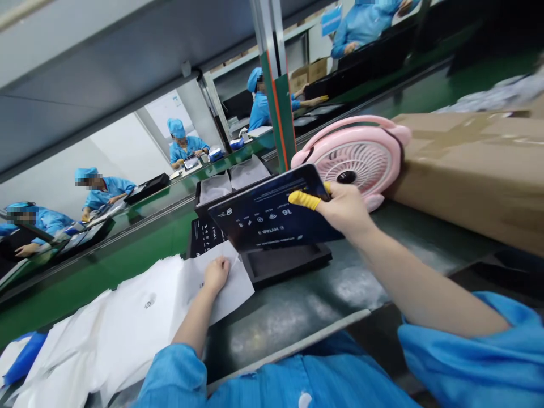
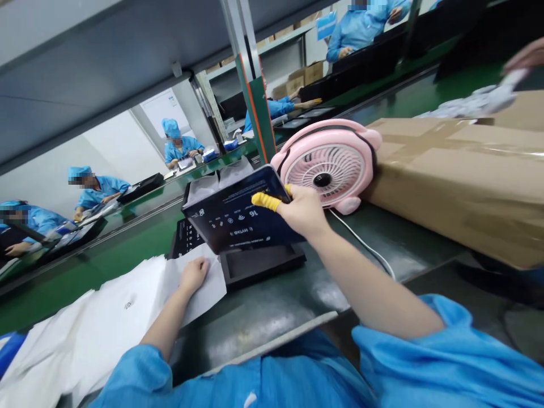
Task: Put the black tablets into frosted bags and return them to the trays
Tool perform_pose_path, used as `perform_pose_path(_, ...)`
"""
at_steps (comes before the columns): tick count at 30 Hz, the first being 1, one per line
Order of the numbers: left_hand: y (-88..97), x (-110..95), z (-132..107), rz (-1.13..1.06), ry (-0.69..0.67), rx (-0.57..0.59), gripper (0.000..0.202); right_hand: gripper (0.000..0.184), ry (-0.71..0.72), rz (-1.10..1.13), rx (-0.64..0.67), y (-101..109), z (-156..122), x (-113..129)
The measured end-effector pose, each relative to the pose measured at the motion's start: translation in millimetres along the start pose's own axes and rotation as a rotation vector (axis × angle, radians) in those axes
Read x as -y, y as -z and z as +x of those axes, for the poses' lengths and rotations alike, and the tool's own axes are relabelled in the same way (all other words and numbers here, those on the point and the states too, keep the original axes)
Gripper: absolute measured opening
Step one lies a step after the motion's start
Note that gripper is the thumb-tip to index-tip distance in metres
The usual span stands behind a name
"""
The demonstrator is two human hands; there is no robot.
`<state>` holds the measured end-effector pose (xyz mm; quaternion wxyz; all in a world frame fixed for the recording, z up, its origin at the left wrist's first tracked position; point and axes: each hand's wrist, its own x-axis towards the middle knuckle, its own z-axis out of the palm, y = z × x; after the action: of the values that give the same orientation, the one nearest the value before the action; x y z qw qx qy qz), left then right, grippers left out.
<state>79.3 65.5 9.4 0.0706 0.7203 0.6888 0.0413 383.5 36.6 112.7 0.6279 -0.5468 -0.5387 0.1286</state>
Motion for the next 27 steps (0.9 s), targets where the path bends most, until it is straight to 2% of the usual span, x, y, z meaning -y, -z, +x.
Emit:
perform_pose_path(4,3.3,-6.4,-3.6,-0.055,0.011,-0.011,0.026,0.047,-0.09,0.067,-0.009,-16.6,-28.4,-3.2)
perform_pose_path(8,-6.7,-20.4,-3.6,-0.126,-0.051,0.047,0.024,0.049,-0.133,0.094,-0.056,-30.2,-35.8,-10.4)
perform_pose_path(12,-10.5,-9.7,-4.8,-0.101,-0.202,0.114,0.018,0.046,-0.155,0.132,-0.121,-29.3,-35.5,-14.3)
perform_pose_path(14,-9.5,-0.6,-5.9,-0.06,-0.221,0.112,0.021,0.043,-0.166,0.151,-0.121,-26.4,-36.1,-15.9)
perform_pose_path(18,-10.1,2.9,-5.6,0.02,-0.105,0.083,0.018,0.041,-0.206,0.176,-0.142,-22.5,-42.4,-17.2)
perform_pose_path(21,-11.5,-0.3,-5.3,-0.006,-0.027,0.034,0.018,0.039,-0.204,0.19,-0.105,-22.2,-51.1,-15.9)
perform_pose_path(23,-9.6,1.8,-6.9,-0.124,0.011,-0.012,0.022,0.039,-0.205,0.189,-0.071,-23.4,-57.4,-14.7)
perform_pose_path(27,4.1,16.7,-11.1,-0.51,0.107,-0.192,0.026,0.039,-0.175,0.225,0.009,-31.4,-68.9,-12.9)
